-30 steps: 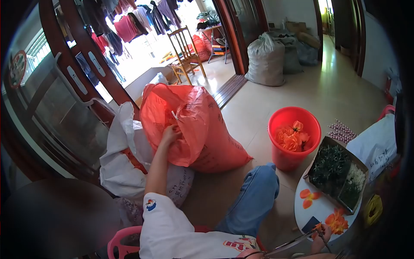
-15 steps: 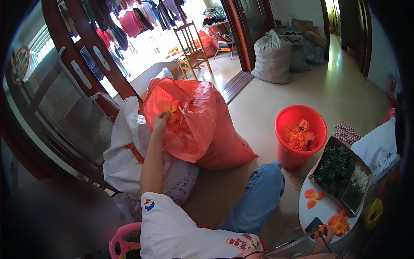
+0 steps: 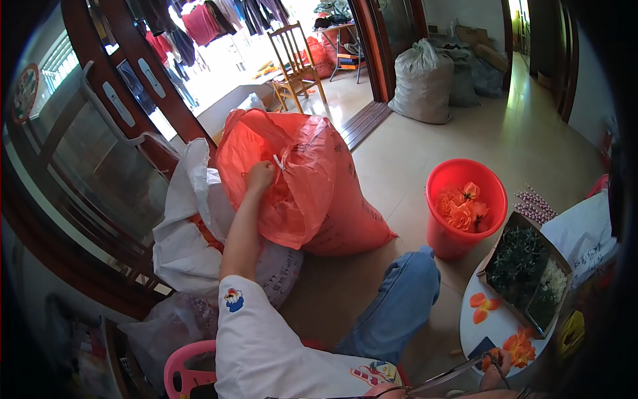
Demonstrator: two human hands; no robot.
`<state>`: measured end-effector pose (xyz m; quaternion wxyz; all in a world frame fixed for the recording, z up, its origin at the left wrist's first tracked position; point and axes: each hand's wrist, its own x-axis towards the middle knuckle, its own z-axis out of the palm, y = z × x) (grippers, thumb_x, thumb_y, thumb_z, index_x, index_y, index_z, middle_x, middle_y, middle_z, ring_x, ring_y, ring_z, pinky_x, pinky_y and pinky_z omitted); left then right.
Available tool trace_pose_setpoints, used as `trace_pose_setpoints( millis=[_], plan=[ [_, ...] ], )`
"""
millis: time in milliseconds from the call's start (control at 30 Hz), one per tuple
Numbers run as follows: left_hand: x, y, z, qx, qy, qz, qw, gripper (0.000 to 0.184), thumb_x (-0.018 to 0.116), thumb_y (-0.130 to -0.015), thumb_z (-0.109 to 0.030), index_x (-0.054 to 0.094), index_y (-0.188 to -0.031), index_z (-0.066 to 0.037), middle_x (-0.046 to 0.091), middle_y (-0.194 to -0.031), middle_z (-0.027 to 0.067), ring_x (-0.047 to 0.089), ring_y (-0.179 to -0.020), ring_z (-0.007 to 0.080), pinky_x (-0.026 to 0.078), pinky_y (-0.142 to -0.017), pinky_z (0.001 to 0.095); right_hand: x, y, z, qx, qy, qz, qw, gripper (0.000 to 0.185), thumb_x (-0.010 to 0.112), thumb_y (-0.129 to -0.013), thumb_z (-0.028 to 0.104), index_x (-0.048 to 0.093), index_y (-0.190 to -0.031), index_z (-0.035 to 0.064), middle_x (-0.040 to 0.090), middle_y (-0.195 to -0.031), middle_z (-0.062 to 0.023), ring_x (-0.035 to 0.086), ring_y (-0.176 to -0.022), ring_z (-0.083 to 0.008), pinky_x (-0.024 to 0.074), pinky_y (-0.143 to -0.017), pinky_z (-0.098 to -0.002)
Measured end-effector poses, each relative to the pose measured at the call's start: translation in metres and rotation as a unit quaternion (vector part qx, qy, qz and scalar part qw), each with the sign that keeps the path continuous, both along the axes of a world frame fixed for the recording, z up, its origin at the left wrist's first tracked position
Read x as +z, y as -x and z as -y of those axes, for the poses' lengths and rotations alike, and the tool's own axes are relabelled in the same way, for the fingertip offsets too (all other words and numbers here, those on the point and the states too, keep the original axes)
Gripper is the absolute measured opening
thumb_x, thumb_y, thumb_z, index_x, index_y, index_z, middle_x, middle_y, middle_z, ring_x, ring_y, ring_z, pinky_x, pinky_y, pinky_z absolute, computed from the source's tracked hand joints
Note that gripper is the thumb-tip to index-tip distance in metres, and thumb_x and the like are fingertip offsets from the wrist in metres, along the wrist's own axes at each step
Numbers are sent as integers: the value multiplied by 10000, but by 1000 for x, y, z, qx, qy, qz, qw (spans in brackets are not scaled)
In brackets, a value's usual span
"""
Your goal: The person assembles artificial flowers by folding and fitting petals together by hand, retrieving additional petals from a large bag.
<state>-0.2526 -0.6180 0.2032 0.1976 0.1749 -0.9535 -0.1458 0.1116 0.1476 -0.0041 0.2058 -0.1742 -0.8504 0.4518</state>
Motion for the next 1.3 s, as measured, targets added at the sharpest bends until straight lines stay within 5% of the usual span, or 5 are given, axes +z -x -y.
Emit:
trace_pose_setpoints(
  millis=[333,600,833,1133,1300],
  plan=[
    [-56,16,-20,147,110,79,980,373,670,-777,-312,662,-974,5,667,-1001,212,646,-969,359,524,-784,454,10,5,6,14,-35,29,999,60,516,-845,-36,505,-899,-12,463,-817,-36,454,-739,-125,392,-670,-252],
    [-52,27,66,-6,-100,-131,986,303,681,-799,-271,646,-962,-18,684,-837,117,650,-667,239,506,-616,371,-2,5,2,-20,3,42,999,16,520,-884,-8,506,-884,-1,427,-785,-16,401,-694,-91,351,-629,-228],
    [51,-31,5,-118,-550,-196,803,102,571,-949,-240,558,-935,-140,541,-713,-59,353,-448,4,271,-403,174,5,7,2,-16,99,116,988,79,532,-873,-2,537,-951,-6,491,-839,-42,479,-765,-104,420,-693,-249],
    [104,-97,-177,-249,-528,-190,789,93,561,-954,-206,561,-922,-119,565,-767,-50,429,-538,-6,308,-433,169,56,18,11,-53,-245,-94,963,297,584,-869,160,577,-1099,-28,579,-1129,-167,515,-1098,-321,367,-990,-432],
    [73,-151,-311,-403,-363,-150,827,20,629,-862,-41,614,-852,-32,632,-823,27,552,-636,64,372,-513,178,72,19,22,-111,-140,-124,976,216,583,-868,137,611,-1028,-5,613,-1048,-134,572,-1003,-271,432,-909,-368]
  ],
)
